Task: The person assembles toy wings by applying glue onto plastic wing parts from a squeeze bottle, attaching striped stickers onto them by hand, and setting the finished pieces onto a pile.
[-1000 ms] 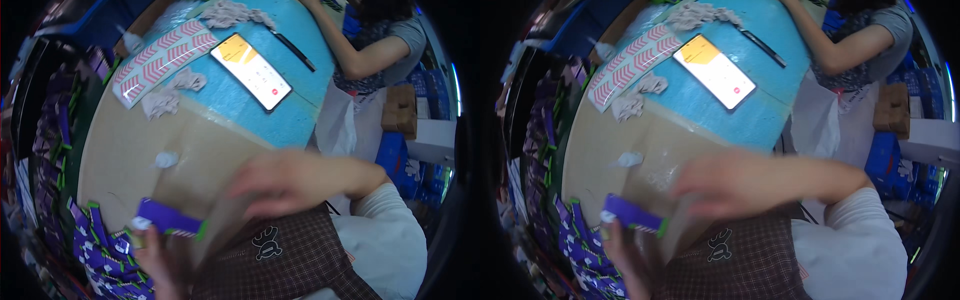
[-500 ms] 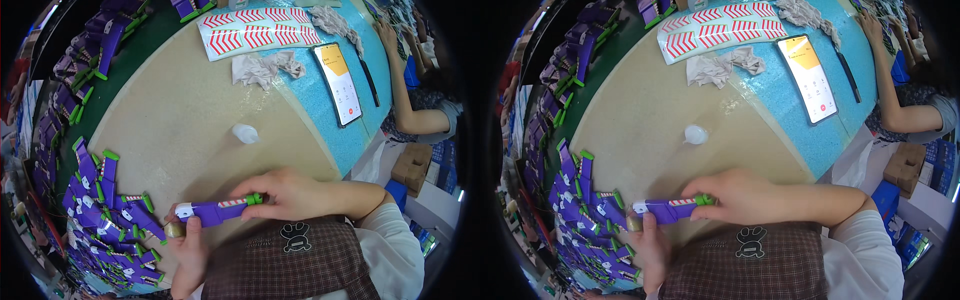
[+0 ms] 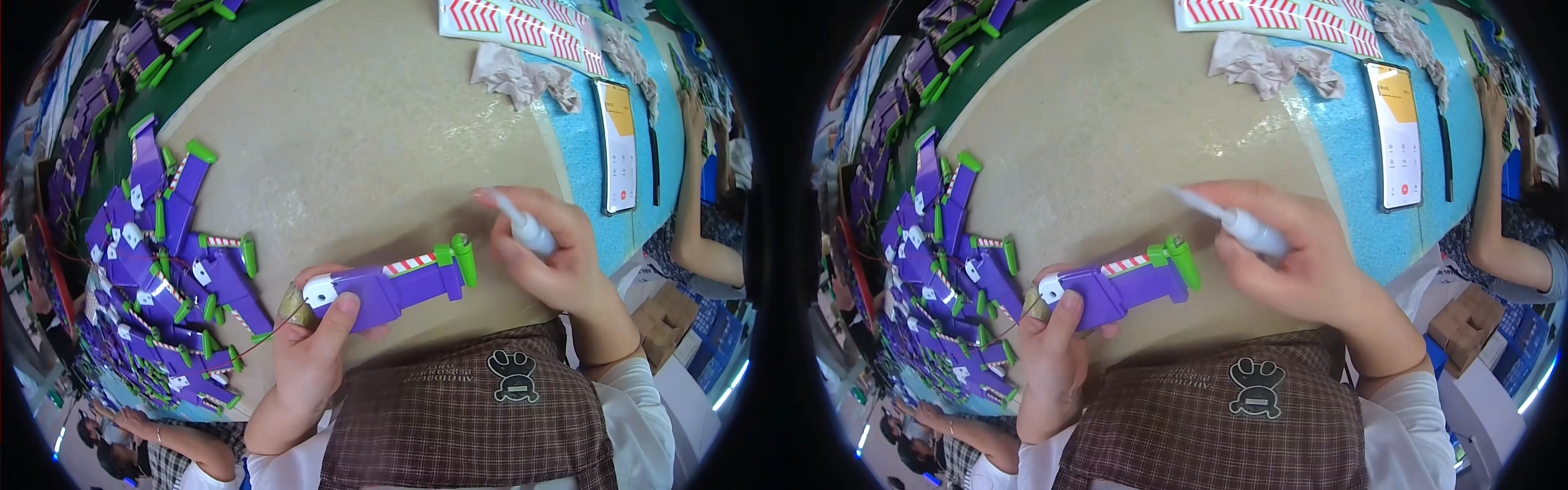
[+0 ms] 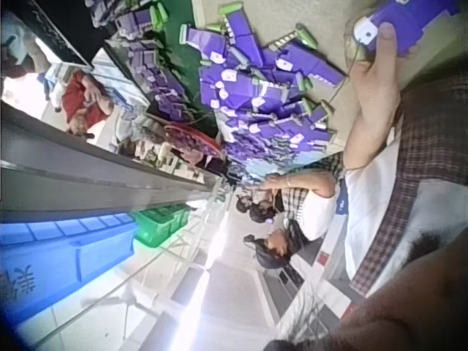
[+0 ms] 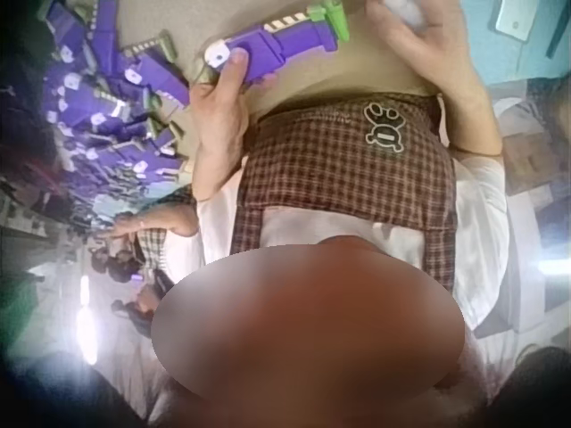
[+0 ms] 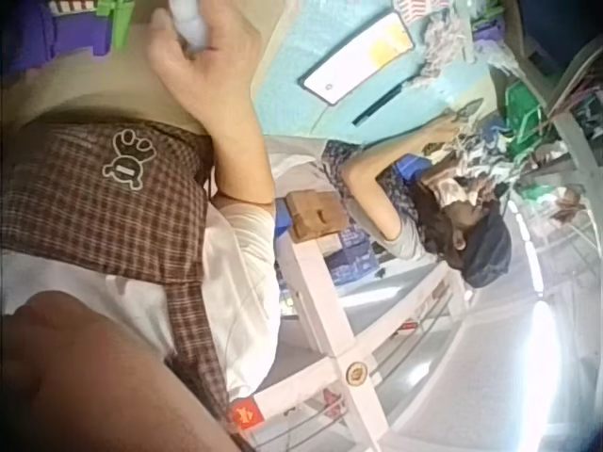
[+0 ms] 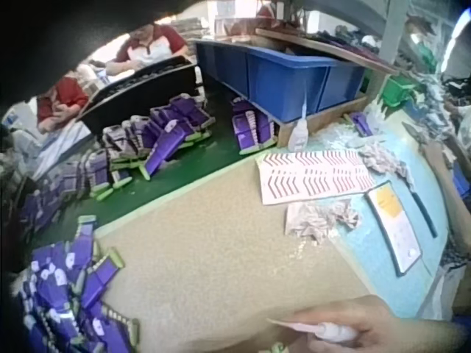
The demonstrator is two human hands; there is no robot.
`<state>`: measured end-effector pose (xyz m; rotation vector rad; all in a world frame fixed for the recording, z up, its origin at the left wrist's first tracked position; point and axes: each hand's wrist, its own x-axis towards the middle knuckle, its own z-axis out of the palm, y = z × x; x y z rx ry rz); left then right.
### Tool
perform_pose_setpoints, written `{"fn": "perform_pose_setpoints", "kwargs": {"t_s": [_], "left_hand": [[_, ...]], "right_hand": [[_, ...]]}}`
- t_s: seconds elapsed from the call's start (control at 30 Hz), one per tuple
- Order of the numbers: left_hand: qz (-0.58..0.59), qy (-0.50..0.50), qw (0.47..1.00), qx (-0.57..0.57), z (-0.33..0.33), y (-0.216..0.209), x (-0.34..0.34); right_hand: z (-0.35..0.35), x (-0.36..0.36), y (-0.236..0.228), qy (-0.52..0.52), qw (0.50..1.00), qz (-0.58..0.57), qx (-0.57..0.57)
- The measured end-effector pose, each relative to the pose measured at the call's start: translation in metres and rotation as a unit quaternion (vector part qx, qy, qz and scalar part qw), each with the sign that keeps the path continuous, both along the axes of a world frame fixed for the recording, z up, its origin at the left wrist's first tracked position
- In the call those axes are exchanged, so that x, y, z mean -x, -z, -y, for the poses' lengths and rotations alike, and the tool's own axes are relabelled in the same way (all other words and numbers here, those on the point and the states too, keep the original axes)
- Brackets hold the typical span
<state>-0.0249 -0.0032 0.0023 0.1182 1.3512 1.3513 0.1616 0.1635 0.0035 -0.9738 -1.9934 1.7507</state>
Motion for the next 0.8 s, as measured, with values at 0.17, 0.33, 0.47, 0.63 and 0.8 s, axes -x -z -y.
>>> {"fn": "perform_pose_setpoints", "kwargs": {"t_s": [0.17,0.33,0.47,0.63,0.8], "left_hand": [[-0.004,-0.008,1.0,-0.009,0.006,-0.003,-0.005],[0.03,-0.032,0.999,-0.008,0.007,-0.009,-0.008],[0.043,-0.011,0.999,-0.018,0.008,-0.01,-0.007],[0.061,0.002,0.998,-0.024,0.007,-0.009,-0.007],[0.062,0.009,0.998,-0.028,0.005,-0.008,-0.005]], "right_hand": [[0.009,-0.01,-0.013,-0.147,0.984,-0.019,-0.103],[0.024,-0.021,-0.018,-0.036,0.97,-0.073,-0.229],[0.021,-0.03,-0.024,-0.07,0.965,-0.088,-0.237],[0.02,-0.026,-0.025,-0.081,0.958,-0.102,-0.256],[0.018,-0.023,-0.022,-0.083,0.951,-0.119,-0.274]]}}
